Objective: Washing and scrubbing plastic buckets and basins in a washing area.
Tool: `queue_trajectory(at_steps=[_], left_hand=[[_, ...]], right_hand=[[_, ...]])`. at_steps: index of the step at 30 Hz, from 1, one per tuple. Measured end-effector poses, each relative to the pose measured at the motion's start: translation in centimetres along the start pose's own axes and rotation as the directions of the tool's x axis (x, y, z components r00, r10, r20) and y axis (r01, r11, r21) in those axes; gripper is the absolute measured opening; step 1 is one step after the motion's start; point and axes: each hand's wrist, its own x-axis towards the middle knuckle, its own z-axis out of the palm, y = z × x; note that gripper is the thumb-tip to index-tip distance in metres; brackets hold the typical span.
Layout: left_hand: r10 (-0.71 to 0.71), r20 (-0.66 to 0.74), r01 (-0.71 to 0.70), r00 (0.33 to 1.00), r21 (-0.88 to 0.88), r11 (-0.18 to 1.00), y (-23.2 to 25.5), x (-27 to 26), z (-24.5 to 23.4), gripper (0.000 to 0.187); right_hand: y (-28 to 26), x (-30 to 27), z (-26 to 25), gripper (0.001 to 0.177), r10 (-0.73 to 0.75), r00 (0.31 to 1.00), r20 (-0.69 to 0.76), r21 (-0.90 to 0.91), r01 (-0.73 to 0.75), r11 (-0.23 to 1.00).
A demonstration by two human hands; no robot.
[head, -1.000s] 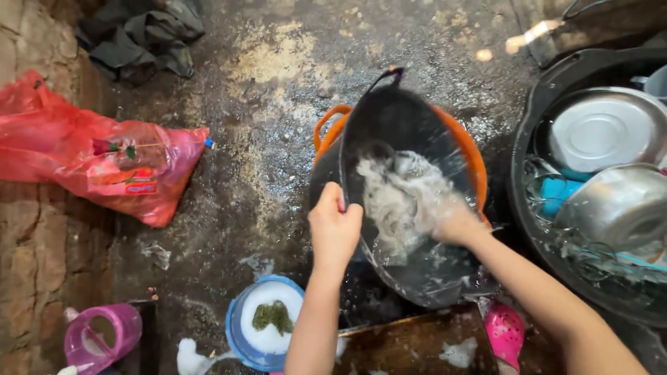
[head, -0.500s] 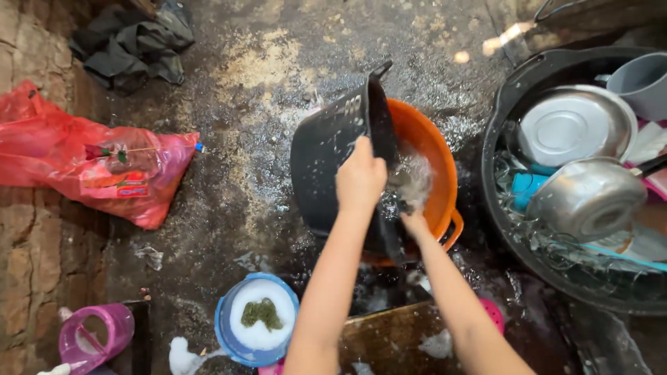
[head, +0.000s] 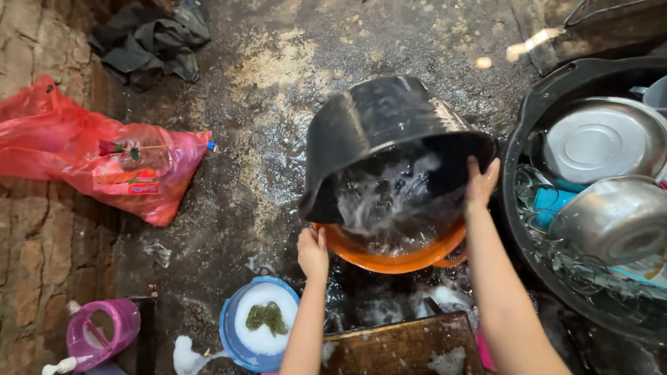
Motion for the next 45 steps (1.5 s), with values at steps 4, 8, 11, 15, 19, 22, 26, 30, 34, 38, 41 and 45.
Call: queue_trajectory(at_steps=[4, 8, 11, 15, 19, 22, 26, 30, 34, 38, 41, 45], left_hand=[[-0.011, -0.296, -0.089, 0.955, -0.323, 0.942, 0.3, 1.7, 0.8, 0.05], [0.092, -0.282, -0.196, 0.955, -0.368, 0.909, 0.9, 2.0, 2.8, 0.06], [-0.043, -0.325, -0.137, 0.945, -0.511, 0.849, 1.5, 0.9, 3.1, 0.052], [-0.221, -0.136, 0.133, 0.966, -0.471, 0.872, 2.3, 0.1, 1.1, 0.041], [-0.192, 0.007, 0.16, 0.981, -0.585, 0.795, -0.5, -0.1, 2.6, 0.035], [-0.181, 0.056, 0.179, 0.982, -0.578, 0.796, -1.9, -1.1, 4.4, 0.038], [-0.179, 0.259, 0.313, 0.949, -0.732, 0.605, -0.3, -3.9, 4.7, 0.038], [-0.135, 0.44, 0.458, 0.888, -0.818, 0.348, 2.4, -9.5, 8.0, 0.032], [-0.099, 0.687, 0.694, 0.72, -0.713, 0.1, 4.9, -14.0, 9.3, 0.04], [0.048, 0.71, 0.711, 0.702, -0.696, -0.103, 4.9, -16.6, 8.3, 0.037], [0.136, 0.716, 0.729, 0.685, -0.67, -0.139, 4.7, -17.4, 7.5, 0.033], [0.159, 0.741, 0.758, 0.652, -0.641, -0.122, 4.6, -18.8, 8.0, 0.032]], right_hand=[[3.4, -1.2, -0.9, 0.058, -0.026, 0.996, 0.086, -0.343, 0.054, 0.938], [4.6, -2.6, -2.4, 0.075, 0.2, 0.978, 0.063, -0.701, -0.099, 0.706], [1.7, -3.0, -5.2, 0.068, 0.336, 0.936, 0.108, -0.754, -0.143, 0.642], [-6.4, -4.0, -7.7, 0.057, 0.291, 0.934, 0.208, -0.758, -0.034, 0.651], [-12.2, -4.8, -7.9, 0.044, 0.304, 0.886, 0.349, -0.703, 0.034, 0.71], [-15.2, -4.5, -7.0, 0.039, 0.251, 0.873, 0.418, -0.708, 0.14, 0.692], [-25.1, -5.9, -6.0, 0.028, 0.016, 0.881, 0.472, -0.712, 0.37, 0.596], [-34.1, -9.4, -3.8, 0.023, -0.084, 0.799, 0.596, -0.672, 0.552, 0.494], [-39.4, -12.2, -5.1, 0.019, -0.052, 0.65, 0.758, -0.615, 0.739, 0.276], [-42.5, -14.1, -8.8, 0.025, -0.051, 0.552, 0.833, -0.517, 0.807, 0.283], [-44.6, -16.4, -11.2, 0.025, -0.185, 0.514, 0.837, -0.482, 0.855, 0.193], [-44.4, -18.6, -15.4, 0.028, -0.238, 0.473, 0.848, -0.417, 0.873, 0.251]])
